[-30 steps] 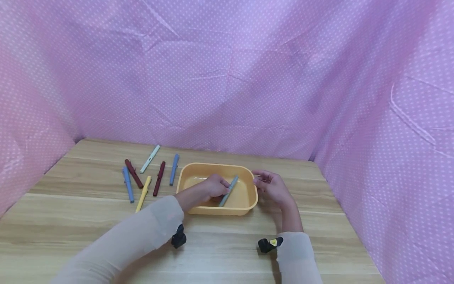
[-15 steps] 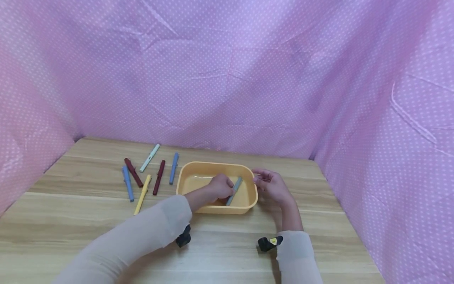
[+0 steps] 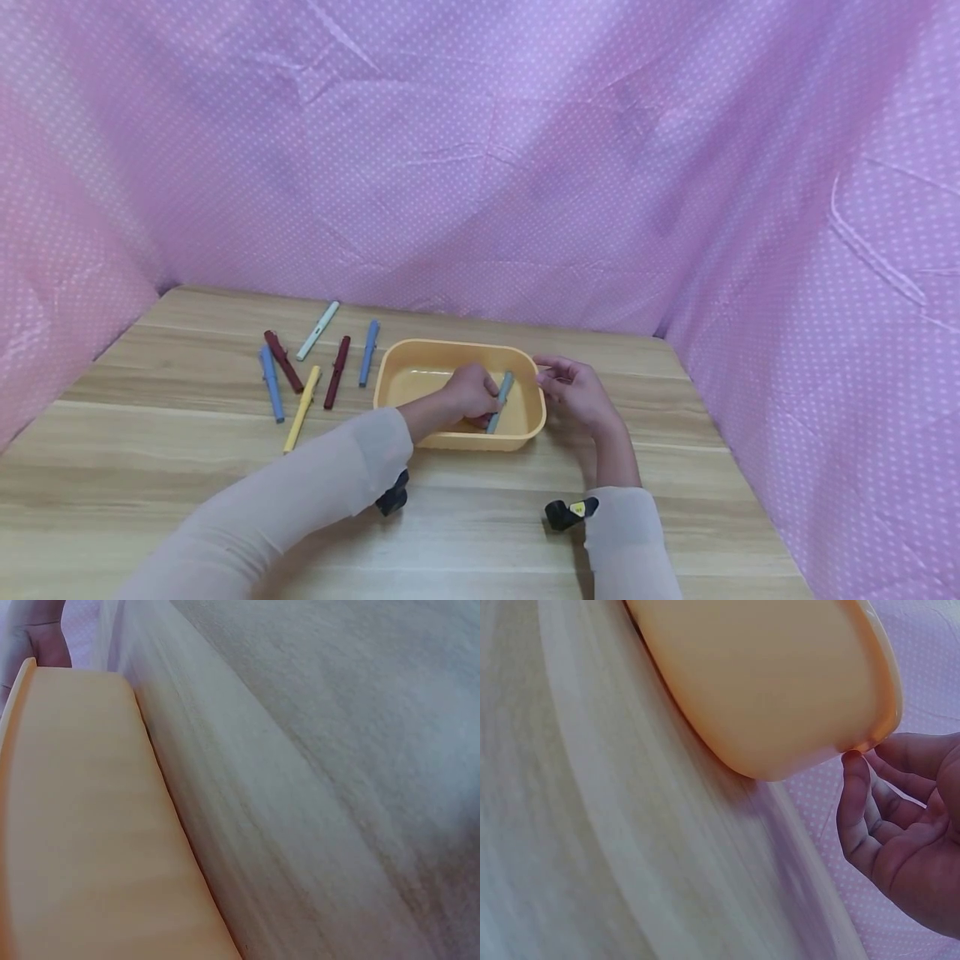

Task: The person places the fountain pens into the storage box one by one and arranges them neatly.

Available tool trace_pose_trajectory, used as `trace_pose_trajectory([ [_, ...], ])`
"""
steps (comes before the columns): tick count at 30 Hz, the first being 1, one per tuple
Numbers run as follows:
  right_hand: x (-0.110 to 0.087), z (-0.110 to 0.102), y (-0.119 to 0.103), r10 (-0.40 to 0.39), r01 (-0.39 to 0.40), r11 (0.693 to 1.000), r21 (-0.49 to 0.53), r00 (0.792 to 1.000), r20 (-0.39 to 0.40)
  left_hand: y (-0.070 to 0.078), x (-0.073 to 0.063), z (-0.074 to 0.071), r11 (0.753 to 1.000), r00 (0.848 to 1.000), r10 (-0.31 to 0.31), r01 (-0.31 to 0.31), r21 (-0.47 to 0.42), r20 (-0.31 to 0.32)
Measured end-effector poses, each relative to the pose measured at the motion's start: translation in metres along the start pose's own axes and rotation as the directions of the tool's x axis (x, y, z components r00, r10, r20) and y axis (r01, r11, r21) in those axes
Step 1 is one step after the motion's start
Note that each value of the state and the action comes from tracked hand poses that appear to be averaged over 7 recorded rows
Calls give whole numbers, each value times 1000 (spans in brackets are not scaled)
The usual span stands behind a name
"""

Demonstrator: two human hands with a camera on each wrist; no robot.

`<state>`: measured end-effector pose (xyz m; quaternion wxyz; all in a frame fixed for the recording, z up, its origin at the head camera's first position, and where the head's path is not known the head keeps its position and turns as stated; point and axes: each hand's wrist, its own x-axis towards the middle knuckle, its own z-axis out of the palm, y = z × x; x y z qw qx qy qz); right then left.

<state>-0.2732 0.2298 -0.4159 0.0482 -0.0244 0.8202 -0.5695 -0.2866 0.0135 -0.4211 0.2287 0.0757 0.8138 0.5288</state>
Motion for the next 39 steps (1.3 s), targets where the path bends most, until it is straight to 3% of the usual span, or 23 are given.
trace_pose_trajectory([
  [9, -1, -3, 4, 11, -11, 1000, 22, 1000, -1, -3, 5, 9, 992, 999, -30, 31, -126, 8],
  [15, -3, -5, 7, 8, -8, 1000, 4, 1000, -3, -3, 5, 14, 989, 999, -35, 33, -147, -10],
  [19, -5, -6, 8, -5, 5, 1000, 6, 1000, 11, -3, 3, 16, 990, 999, -37, 35, -136, -14],
  [26, -4, -8, 12, -14, 14, 1000, -4, 1000, 22, 6, -3, 22, 998, 997, -59, 58, -17, -49],
  [29, -4, -9, 14, -31, 31, 1000, -3, 999, 28, 7, -3, 22, 998, 996, -66, 65, -25, -64],
  [35, -3, -9, 15, -35, 35, 999, 2, 999, 30, 4, -6, 24, 990, 991, -94, 83, -117, -93],
  [39, -3, -10, 16, -34, 34, 999, 5, 999, 39, 5, -8, 26, 969, 987, -125, 101, -224, -97],
])
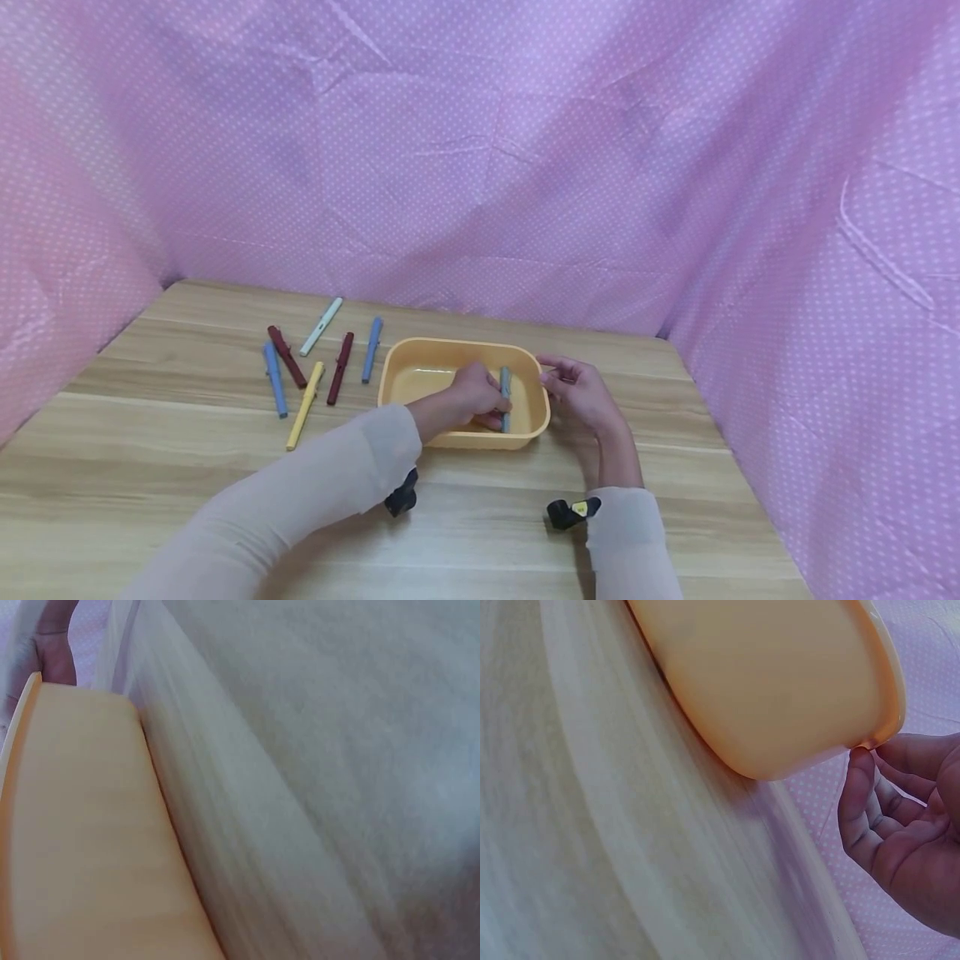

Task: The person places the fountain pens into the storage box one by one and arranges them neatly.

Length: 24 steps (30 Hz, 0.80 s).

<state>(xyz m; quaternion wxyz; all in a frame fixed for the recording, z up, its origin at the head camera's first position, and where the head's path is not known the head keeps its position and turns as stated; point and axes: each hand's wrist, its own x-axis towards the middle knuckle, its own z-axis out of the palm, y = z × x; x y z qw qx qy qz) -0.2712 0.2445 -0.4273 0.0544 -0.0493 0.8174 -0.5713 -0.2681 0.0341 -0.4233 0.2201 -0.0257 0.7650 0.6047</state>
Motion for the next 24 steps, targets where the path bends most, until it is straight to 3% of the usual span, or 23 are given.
trace_pose_trajectory([
  [6, 0, 2, -3, 13, -13, 1000, -2, 1000, -3, -1, 1, 1, 994, 1000, -24, 24, -103, 8],
  [15, 2, 6, -10, 12, -12, 1000, 0, 1000, -20, 5, 2, -16, 996, 998, -43, 47, -76, 49],
  [24, 4, 10, -15, 44, -43, 999, 3, 998, -40, 10, 3, -40, 998, 994, -13, 20, -59, 113],
])
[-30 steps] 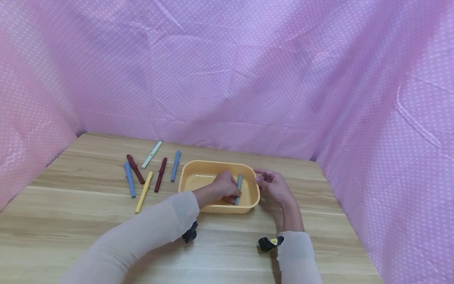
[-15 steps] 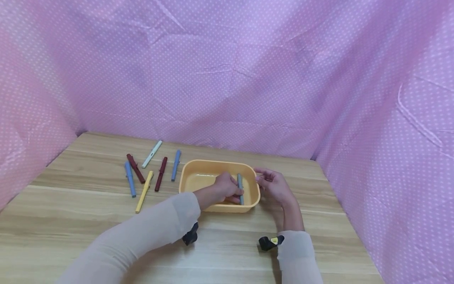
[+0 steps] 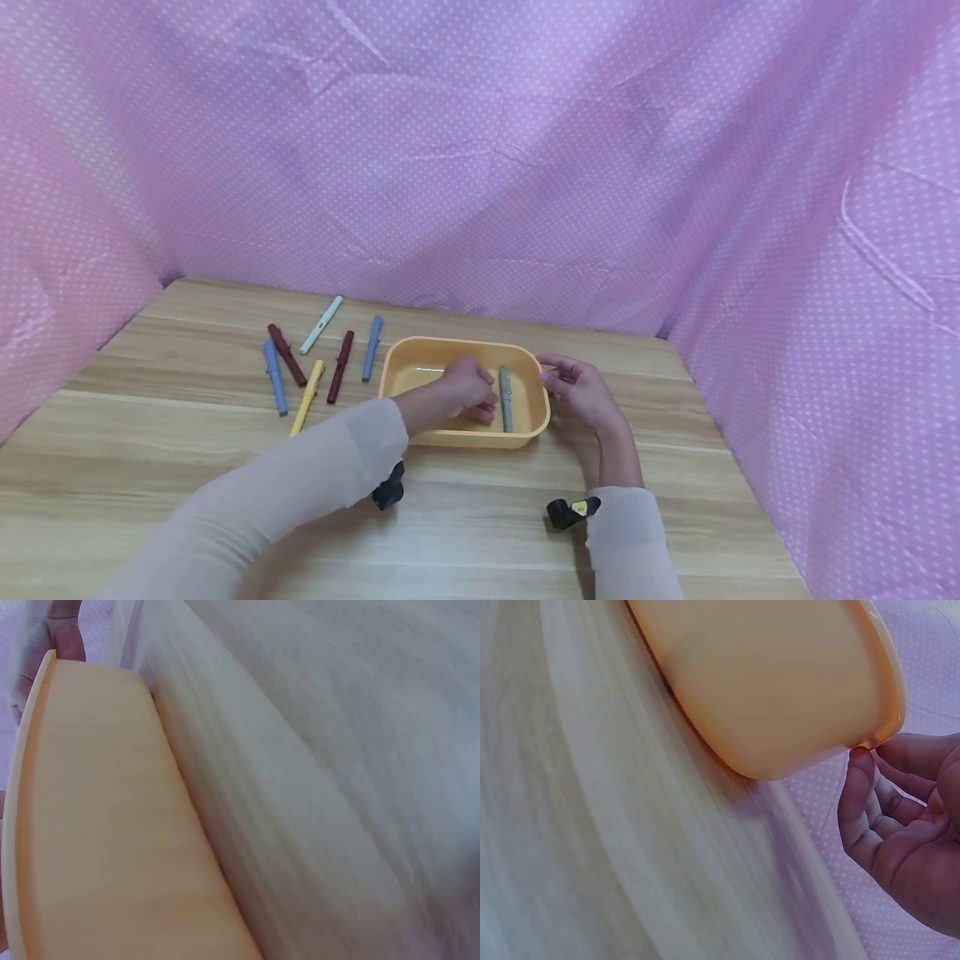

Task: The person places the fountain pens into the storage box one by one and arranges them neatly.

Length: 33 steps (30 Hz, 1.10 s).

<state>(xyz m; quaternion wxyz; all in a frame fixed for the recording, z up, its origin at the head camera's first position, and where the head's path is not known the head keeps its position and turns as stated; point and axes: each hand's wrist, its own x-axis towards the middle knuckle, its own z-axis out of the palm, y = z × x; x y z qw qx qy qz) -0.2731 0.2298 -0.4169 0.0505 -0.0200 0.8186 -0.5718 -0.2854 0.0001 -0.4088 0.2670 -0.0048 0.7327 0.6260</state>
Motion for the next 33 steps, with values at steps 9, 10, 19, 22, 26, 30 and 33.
trace_pose_trajectory([
  [9, 1, 1, -3, 9, -9, 1000, 11, 1000, -7, 7, 2, -26, 998, 1000, 11, -12, 55, 14],
  [10, 1, 1, -3, 8, -8, 1000, 8, 1000, -6, 9, 2, -30, 998, 1000, 10, -11, 55, 16],
  [19, 1, 2, -5, 17, -17, 1000, -8, 1000, -6, 27, -4, -61, 998, 998, 34, -37, 43, 60],
  [22, -1, 3, -7, 24, -24, 1000, -11, 1000, -3, 34, -7, -72, 997, 997, 45, -48, 55, 66],
  [26, -3, 3, -6, 19, -19, 1000, -16, 1000, -5, 41, -9, -91, 991, 993, 79, -87, 98, 85],
  [30, -4, 4, -5, 19, -20, 999, -25, 1000, -15, 47, -10, -112, 975, 989, 111, -127, 182, 97],
  [33, -6, 4, -6, 25, -26, 999, -27, 999, -19, 51, -11, -127, 962, 989, 117, -135, 238, 88],
])
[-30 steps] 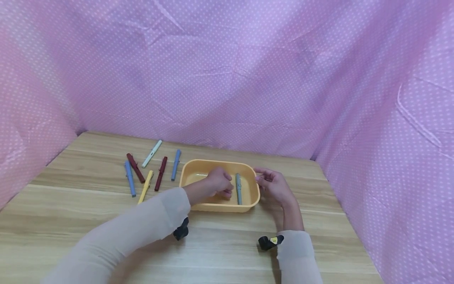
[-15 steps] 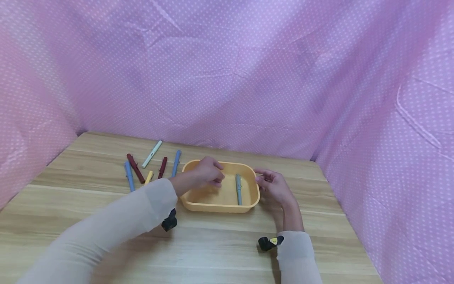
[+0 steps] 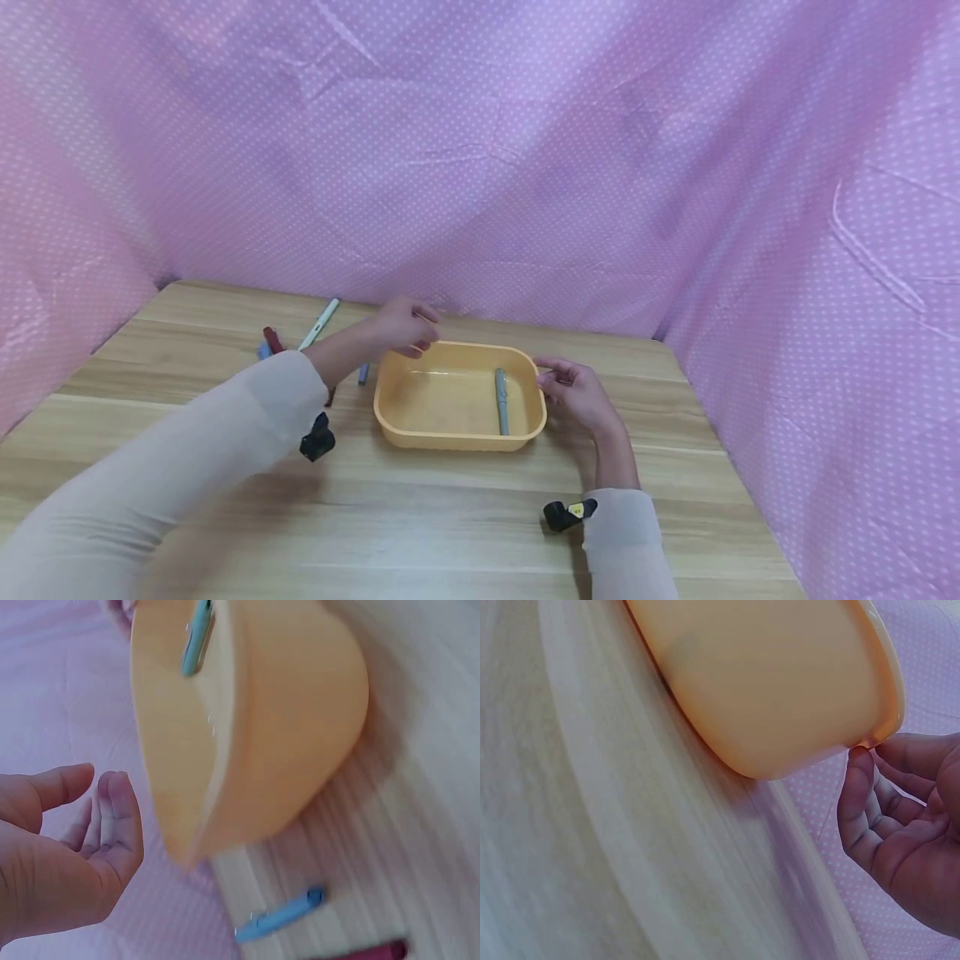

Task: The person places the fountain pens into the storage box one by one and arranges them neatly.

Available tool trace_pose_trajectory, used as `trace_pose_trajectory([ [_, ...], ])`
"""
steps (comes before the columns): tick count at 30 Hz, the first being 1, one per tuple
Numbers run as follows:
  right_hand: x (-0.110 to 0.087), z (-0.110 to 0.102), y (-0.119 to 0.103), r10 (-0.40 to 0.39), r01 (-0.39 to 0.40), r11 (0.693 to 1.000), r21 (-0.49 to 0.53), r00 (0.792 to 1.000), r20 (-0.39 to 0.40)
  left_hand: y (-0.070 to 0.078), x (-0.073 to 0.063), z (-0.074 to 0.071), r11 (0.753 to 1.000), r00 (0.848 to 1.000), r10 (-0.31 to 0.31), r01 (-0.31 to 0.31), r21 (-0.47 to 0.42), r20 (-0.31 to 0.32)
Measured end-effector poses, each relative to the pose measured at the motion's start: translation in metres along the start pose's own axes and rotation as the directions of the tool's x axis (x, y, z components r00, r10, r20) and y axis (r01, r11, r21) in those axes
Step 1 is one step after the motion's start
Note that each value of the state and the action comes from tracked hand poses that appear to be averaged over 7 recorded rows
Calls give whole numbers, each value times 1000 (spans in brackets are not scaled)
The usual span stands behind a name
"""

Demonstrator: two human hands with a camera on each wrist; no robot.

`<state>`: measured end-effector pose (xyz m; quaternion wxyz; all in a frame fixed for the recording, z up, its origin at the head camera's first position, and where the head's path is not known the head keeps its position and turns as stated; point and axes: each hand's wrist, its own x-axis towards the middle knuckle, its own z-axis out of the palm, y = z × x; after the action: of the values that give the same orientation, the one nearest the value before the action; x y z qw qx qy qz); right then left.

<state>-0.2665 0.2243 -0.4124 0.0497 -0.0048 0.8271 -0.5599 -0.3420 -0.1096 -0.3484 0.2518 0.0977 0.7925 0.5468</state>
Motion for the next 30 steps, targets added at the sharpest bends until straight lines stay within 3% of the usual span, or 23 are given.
trace_pose_trajectory([
  [11, -2, 0, -2, 12, -12, 1000, -7, 1000, -5, -7, -12, -49, 997, 999, 8, -6, 78, -31],
  [17, -2, -1, -1, 21, -21, 1000, -2, 1000, -2, -17, -17, -69, 994, 995, 1, 10, 112, -96],
  [30, -4, -2, -1, 22, -22, 1000, -8, 1000, -5, -46, -13, -104, 996, 976, -53, 68, 66, -211],
])
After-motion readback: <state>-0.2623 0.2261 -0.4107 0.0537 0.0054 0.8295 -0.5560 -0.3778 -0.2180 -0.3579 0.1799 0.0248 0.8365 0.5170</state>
